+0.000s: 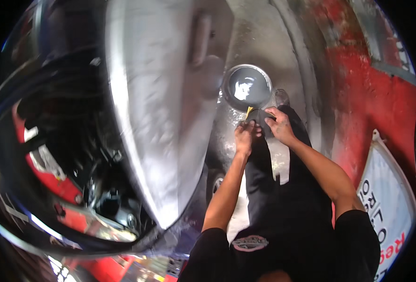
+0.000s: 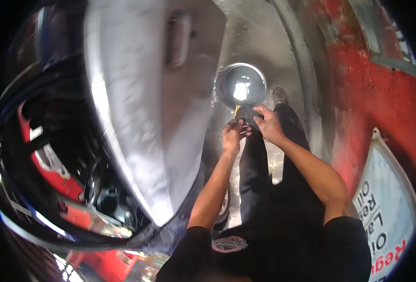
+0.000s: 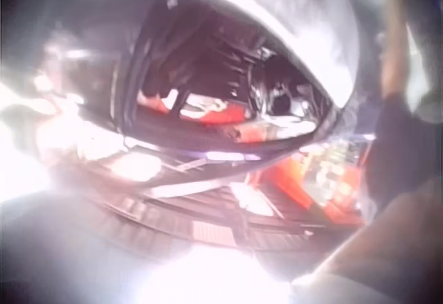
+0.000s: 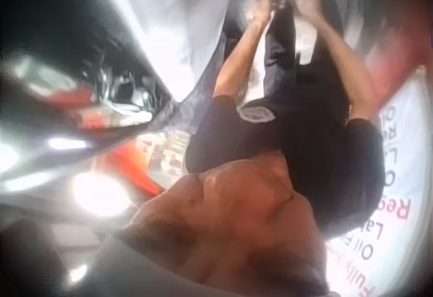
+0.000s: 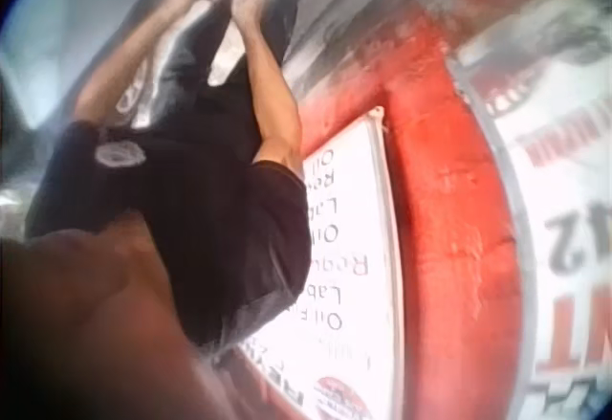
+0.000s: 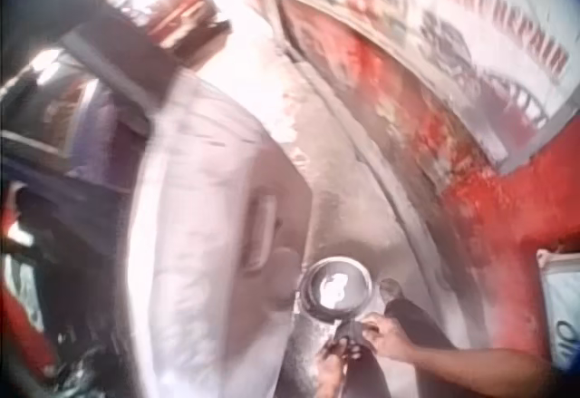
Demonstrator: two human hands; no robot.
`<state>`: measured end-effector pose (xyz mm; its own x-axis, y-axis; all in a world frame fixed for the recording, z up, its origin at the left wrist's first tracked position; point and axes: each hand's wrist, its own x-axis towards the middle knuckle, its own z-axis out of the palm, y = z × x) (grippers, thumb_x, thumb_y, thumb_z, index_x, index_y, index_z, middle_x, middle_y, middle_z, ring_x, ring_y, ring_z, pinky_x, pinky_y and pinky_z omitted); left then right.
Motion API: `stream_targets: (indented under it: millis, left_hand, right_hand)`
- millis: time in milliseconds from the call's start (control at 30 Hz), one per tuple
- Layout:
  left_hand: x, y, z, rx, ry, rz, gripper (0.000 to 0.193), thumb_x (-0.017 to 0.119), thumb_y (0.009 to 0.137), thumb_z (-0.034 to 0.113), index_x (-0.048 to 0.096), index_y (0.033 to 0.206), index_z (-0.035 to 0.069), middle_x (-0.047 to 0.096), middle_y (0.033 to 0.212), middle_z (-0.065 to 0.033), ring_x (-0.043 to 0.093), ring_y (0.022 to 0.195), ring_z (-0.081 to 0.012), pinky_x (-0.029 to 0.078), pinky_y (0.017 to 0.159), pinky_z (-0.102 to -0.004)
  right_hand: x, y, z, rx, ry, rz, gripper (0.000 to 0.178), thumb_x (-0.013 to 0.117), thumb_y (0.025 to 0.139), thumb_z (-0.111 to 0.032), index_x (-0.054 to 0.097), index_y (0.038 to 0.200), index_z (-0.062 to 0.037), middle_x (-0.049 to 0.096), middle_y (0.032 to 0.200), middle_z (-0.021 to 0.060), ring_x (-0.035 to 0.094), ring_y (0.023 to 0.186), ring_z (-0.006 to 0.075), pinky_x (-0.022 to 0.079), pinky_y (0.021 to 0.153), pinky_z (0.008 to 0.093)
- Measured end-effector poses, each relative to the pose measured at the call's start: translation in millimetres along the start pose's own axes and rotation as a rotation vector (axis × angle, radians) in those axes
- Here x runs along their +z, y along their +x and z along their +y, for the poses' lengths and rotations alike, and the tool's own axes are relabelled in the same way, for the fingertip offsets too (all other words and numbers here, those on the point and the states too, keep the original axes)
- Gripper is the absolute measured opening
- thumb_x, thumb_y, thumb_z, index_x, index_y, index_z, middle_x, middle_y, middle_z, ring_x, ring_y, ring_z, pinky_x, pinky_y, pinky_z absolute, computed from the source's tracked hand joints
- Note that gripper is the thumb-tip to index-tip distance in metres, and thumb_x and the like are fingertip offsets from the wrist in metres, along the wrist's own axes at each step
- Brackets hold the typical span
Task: Sand and prepare a car door frame for painting using sandpaper, water, and a hammer.
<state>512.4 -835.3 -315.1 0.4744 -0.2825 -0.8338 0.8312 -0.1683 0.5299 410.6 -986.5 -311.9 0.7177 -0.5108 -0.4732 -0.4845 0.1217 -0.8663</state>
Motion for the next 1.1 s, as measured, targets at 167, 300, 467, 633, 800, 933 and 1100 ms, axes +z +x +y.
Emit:
stream_targets:
  millis: [167, 300, 467, 633, 800, 933, 1100]
  left_hand:
    - [-114, 258, -84, 0.861, 1.036, -0.059, 0.021, 0.070, 0.095, 0.017, 0.068, 0.108, 0.000, 0.075, 0.092, -0.0206, 0.072, 0.077, -0.0397, 0.058, 0.066, -0.0447]
    - [-54, 355, -140, 0.505, 1.194, 0.092, 0.045, 0.076, 0.093, 0.028, 0.064, 0.126, -0.001, 0.075, 0.112, -0.0294, 0.073, 0.102, -0.0486, 0.058, 0.090, -0.0533]
    - [-98, 457, -228, 0.680, 1.292, 0.258, 0.058, 0.065, 0.098, 0.040, 0.062, 0.132, -0.007, 0.070, 0.128, -0.0323, 0.068, 0.115, -0.0532, 0.057, 0.100, -0.0506]
    - [-143, 476, -224, 0.622, 1.454, -0.353, 0.083, 0.067, 0.099, 0.036, 0.030, 0.163, -0.003, 0.062, 0.143, -0.0295, 0.062, 0.131, -0.0385, 0.049, 0.111, -0.0413]
    - [-9, 327, -161, -0.139, 0.201, -0.021, 0.087, 0.072, 0.103, 0.029, 0.020, 0.169, 0.007, 0.061, 0.145, -0.0180, 0.061, 0.130, -0.0322, 0.051, 0.105, -0.0530]
    - [-23, 247, -32, 0.050, 0.072, -0.063, 0.037, 0.079, 0.099, 0.018, 0.063, 0.131, 0.007, 0.070, 0.108, -0.0050, 0.068, 0.090, -0.0155, 0.062, 0.072, -0.0339]
    - [30, 100, 87, 0.279, 0.025, -0.214, 0.024, 0.080, 0.093, 0.007, 0.061, 0.107, 0.011, 0.067, 0.095, -0.0012, 0.066, 0.080, -0.0142, 0.059, 0.062, -0.0309]
  right_hand:
    - [68, 150, 86, -0.276, -0.680, -0.036, 0.030, 0.055, 0.102, -0.009, 0.064, 0.130, -0.0078, 0.072, 0.123, 0.0184, 0.072, 0.111, 0.0364, 0.057, 0.093, 0.0490]
    - [71, 248, 233, -0.129, -0.959, -0.078, 0.033, 0.054, 0.102, -0.017, 0.058, 0.133, -0.0073, 0.068, 0.119, 0.0214, 0.071, 0.109, 0.0380, 0.055, 0.093, 0.0519]
    - [135, 303, 361, 0.153, -0.824, 0.253, 0.039, 0.052, 0.104, -0.027, 0.067, 0.130, -0.0015, 0.069, 0.126, 0.0244, 0.069, 0.111, 0.0431, 0.052, 0.105, 0.0506]
    - [164, 310, 353, 0.090, -0.603, -0.219, 0.032, 0.046, 0.100, -0.015, 0.073, 0.115, -0.0072, 0.074, 0.123, 0.0209, 0.069, 0.116, 0.0414, 0.052, 0.105, 0.0500]
    - [67, 249, 330, -0.039, -0.391, -0.052, 0.033, 0.063, 0.091, -0.012, 0.069, 0.122, -0.0004, 0.071, 0.124, 0.0233, 0.071, 0.112, 0.0371, 0.060, 0.095, 0.0510]
    - [30, 197, 146, 0.272, 0.591, -0.322, 0.038, 0.069, 0.093, -0.007, 0.064, 0.130, -0.0023, 0.066, 0.124, 0.0125, 0.071, 0.109, 0.0245, 0.068, 0.082, 0.0457]
    - [-35, 108, -33, 0.261, 0.936, -0.357, 0.065, 0.075, 0.097, -0.010, 0.045, 0.155, -0.0078, 0.062, 0.133, 0.0100, 0.069, 0.112, 0.0232, 0.065, 0.086, 0.0474]
